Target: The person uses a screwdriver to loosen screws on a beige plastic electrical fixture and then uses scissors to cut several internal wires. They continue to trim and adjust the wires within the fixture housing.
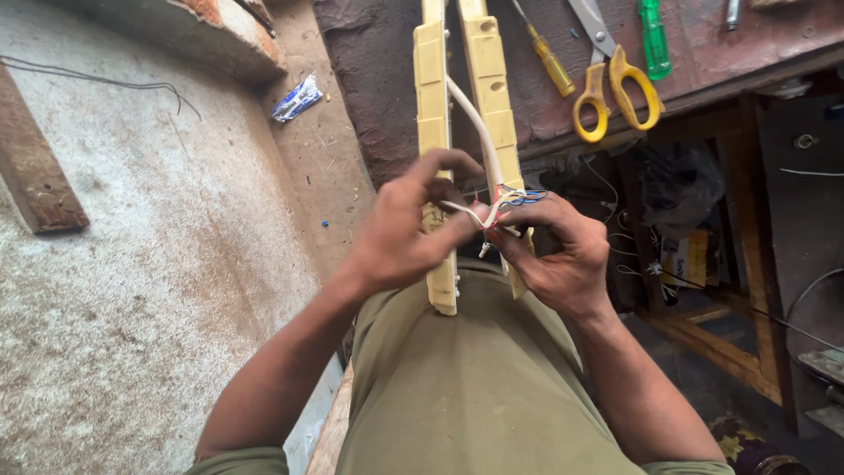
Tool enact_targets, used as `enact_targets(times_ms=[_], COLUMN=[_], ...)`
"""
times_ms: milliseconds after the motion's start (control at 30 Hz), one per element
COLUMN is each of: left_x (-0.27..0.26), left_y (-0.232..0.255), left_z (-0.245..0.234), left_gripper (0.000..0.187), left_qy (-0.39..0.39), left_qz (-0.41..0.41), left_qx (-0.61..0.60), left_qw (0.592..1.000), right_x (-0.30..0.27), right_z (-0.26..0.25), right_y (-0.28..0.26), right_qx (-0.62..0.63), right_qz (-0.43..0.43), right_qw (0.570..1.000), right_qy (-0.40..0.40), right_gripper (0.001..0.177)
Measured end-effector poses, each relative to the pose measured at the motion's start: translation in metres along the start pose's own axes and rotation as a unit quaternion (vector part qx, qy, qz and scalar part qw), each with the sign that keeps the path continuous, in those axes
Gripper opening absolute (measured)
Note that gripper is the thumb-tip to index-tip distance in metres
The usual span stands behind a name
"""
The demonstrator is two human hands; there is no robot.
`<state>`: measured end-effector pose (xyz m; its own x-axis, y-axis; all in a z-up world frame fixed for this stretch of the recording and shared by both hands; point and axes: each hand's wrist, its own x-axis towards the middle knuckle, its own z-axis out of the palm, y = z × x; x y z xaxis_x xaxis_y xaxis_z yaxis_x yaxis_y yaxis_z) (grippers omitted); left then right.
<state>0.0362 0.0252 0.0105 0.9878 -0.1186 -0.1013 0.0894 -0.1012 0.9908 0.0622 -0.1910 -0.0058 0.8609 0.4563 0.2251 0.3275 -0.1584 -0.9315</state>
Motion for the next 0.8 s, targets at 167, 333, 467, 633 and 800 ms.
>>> enact_targets(times_ms=[167, 333, 467, 633, 800], left_x=[0.006, 0.008, 0.002, 0.001, 0.003], left_y=[-0.004, -0.005, 0.004, 0.013, 0.014], left_z=[-0.020, -0.018, -0.015, 0.002, -0.012], left_gripper=[0.038, 0.042, 0.050, 0.049, 0.028], left_qy=[-0.004, -0.009, -0.041, 0.003, -0.009], left_qz=[-0.132, -0.170, -0.047, 0.102, 0.136], left_qx=[-0.267, -0.313, -0.042, 0.272, 0.347], left_qw=[0.954, 0.934, 0.997, 0.957, 0.928], right_x=[0.001, 0.002, 0.002, 0.006, 0.008], right_z=[0.000, 0.001, 0.004, 0.007, 0.003], right_y=[-0.002, -0.006, -0.009, -0.010, -0.008], right_qx=[-0.058, -0.123, -0.171, -0.166, -0.145], right_qz=[-0.026, -0.053, -0.054, -0.047, -0.059], right_qw=[0.998, 0.991, 0.984, 0.985, 0.987], right_qy=[0.019, 0.014, -0.009, -0.029, -0.042], right_gripper=[0.025, 0.025, 0.033, 0.040, 0.042])
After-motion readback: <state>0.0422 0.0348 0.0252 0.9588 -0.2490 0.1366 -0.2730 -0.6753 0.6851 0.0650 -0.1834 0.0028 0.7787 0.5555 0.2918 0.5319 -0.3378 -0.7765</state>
